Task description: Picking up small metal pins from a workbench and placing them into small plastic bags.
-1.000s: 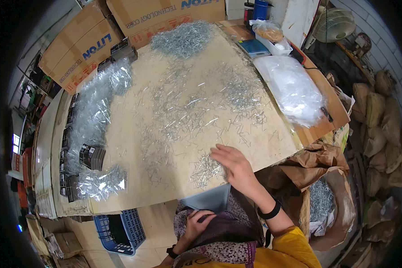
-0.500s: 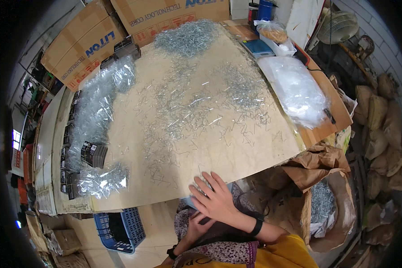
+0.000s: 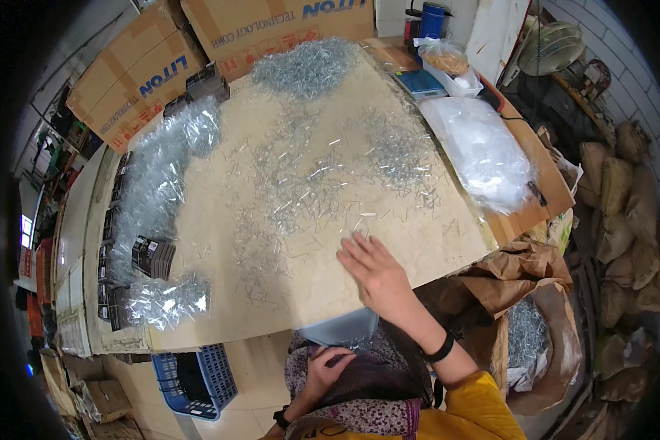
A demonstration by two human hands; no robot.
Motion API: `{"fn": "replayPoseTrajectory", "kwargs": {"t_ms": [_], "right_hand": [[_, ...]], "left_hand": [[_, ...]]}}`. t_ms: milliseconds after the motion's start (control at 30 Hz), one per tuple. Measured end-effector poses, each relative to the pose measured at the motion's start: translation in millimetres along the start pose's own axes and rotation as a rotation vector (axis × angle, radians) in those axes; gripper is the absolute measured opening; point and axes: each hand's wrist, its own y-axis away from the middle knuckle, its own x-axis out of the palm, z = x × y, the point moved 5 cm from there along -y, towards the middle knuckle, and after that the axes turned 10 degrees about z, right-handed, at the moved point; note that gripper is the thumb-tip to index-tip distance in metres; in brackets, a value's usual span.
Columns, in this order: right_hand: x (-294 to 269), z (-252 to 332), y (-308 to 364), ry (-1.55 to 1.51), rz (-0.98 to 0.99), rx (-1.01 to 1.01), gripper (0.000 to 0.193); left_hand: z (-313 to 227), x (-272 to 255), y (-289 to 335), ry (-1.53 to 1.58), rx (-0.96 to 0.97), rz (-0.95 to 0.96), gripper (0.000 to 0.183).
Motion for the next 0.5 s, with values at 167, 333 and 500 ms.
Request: {"fn": "replayPoseTrajectory", "kwargs": {"t_ms": [167,333,500], "right_hand": [[-6.9,15.7,26.1,-0.270,-0.065,-0.040,0.046],[-3.8,21.6,30.9,-0.111,-0.100,0.046,0.047],[6.0,30.2,43.9,-0.191,-0.056,-0.124,0.046]], "left_hand": [[5.9,-9.6,-4.0,-0.054,-0.094,0.019,0.011],[7.6,-1.6,2.0,0.007,0.013,0.087,0.013],[4.9,-1.4,3.3,-0.003,-0.026,0.080,0.011]]}}
